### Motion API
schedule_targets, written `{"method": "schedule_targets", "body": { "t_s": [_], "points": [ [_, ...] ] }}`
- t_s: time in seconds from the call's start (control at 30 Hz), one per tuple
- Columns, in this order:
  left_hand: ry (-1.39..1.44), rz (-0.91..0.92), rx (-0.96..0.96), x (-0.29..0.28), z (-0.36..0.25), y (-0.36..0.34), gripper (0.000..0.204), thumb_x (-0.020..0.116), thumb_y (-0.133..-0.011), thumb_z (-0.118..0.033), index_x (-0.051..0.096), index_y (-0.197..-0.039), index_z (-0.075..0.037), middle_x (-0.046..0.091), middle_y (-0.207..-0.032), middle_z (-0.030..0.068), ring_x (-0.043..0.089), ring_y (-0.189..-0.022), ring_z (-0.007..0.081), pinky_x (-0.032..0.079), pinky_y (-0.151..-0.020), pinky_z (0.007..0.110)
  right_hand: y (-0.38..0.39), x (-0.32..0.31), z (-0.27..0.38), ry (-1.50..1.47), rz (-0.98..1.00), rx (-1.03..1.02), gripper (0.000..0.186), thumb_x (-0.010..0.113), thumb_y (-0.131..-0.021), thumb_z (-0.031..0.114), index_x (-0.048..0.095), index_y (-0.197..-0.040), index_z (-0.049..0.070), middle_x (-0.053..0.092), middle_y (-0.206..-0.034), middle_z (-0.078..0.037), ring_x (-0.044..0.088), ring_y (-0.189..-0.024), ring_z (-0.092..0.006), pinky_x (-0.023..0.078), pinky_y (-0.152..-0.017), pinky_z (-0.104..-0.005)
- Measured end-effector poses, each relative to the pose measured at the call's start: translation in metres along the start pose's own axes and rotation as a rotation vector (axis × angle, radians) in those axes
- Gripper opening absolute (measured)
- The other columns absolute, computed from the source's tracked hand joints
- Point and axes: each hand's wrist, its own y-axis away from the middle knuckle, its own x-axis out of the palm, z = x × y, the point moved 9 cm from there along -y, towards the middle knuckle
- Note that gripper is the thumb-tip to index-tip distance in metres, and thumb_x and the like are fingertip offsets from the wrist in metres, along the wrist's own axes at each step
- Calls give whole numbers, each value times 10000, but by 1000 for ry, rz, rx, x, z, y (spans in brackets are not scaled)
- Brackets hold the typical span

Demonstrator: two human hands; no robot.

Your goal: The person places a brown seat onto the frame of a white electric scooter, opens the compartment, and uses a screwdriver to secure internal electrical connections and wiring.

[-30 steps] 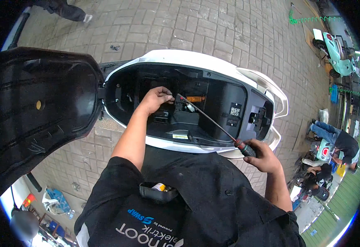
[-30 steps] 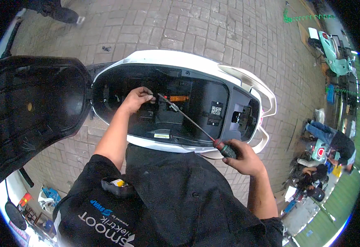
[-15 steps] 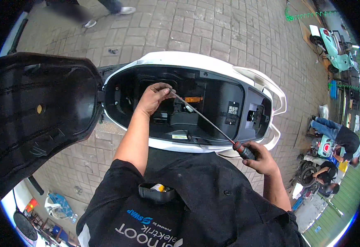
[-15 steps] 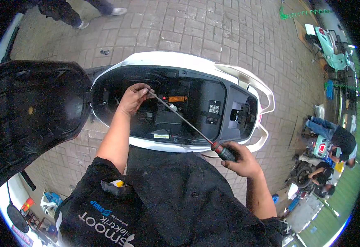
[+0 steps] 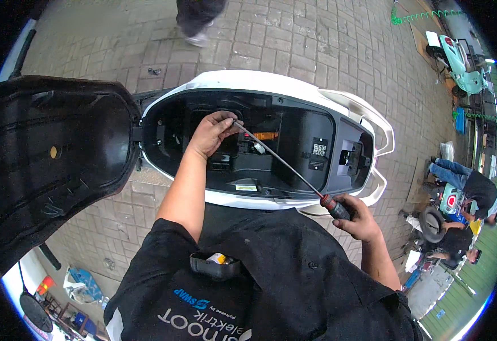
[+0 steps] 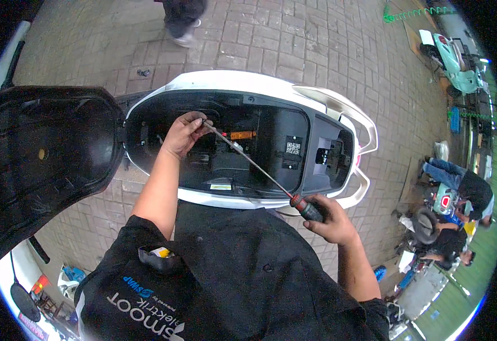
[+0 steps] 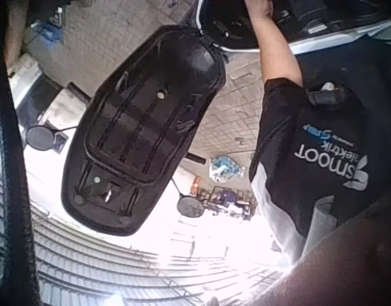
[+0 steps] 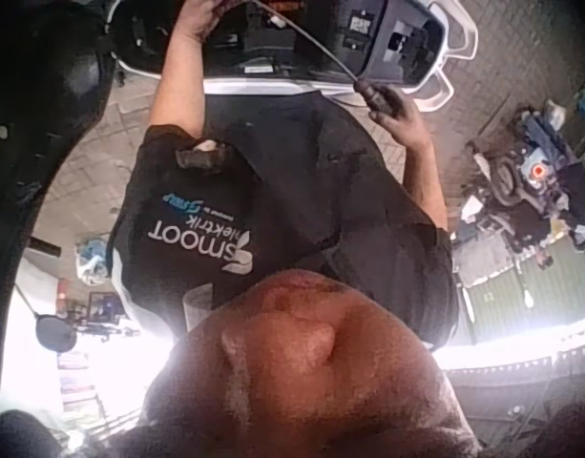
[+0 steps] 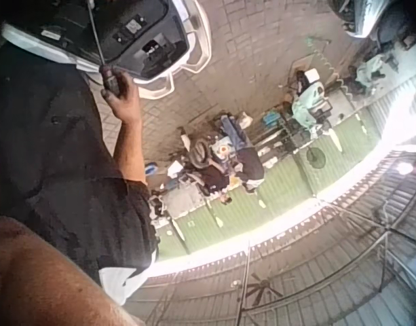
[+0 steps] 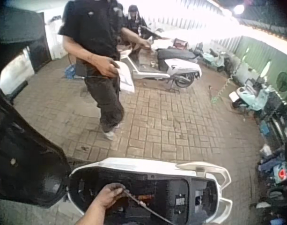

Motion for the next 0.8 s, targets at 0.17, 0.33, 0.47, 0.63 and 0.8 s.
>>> {"method": "schedule_targets", "body": {
  "t_s": [0.17,0.33,0.47,0.63,0.8],
  "points": [
    [-77,75,-62,22,0,-11,240,613,-928,-77,579,-1141,27,650,-1079,183,664,-1011,295,532,-960,415,8,-7,-18,-40,-26,-2,591,766,-689,72,550,-1225,-50,599,-1141,-111,555,-1091,-202,434,-973,-346],
    [-61,-179,-42,5,2,-1,378,644,-892,-57,495,-1208,86,563,-1171,229,594,-1112,374,485,-1014,539,8,-5,-44,1,121,127,698,705,-855,328,443,-1392,-32,509,-1355,-182,502,-1238,-274,420,-1037,-401],
    [-96,-11,8,-11,5,-16,420,621,-957,-202,462,-1281,11,526,-1233,170,538,-1151,303,455,-1042,522,-3,16,-63,-646,247,127,527,605,-926,225,476,-1361,-44,591,-1217,-126,579,-1078,-216,492,-917,-360],
    [-134,1,45,1,1,-10,397,588,-980,-227,466,-1281,1,560,-1145,135,589,-1042,262,483,-1008,497,20,41,-60,-779,220,136,490,524,-978,259,446,-1374,-18,601,-1132,-97,623,-829,-154,565,-676,-331],
    [-119,4,59,3,-17,-19,341,555,-997,-212,482,-1261,-9,583,-1108,107,614,-993,243,501,-987,487,17,62,-55,-903,298,76,346,453,-1016,295,503,-1232,29,554,-823,-32,542,-629,-108,489,-551,-291]
  ]
}}
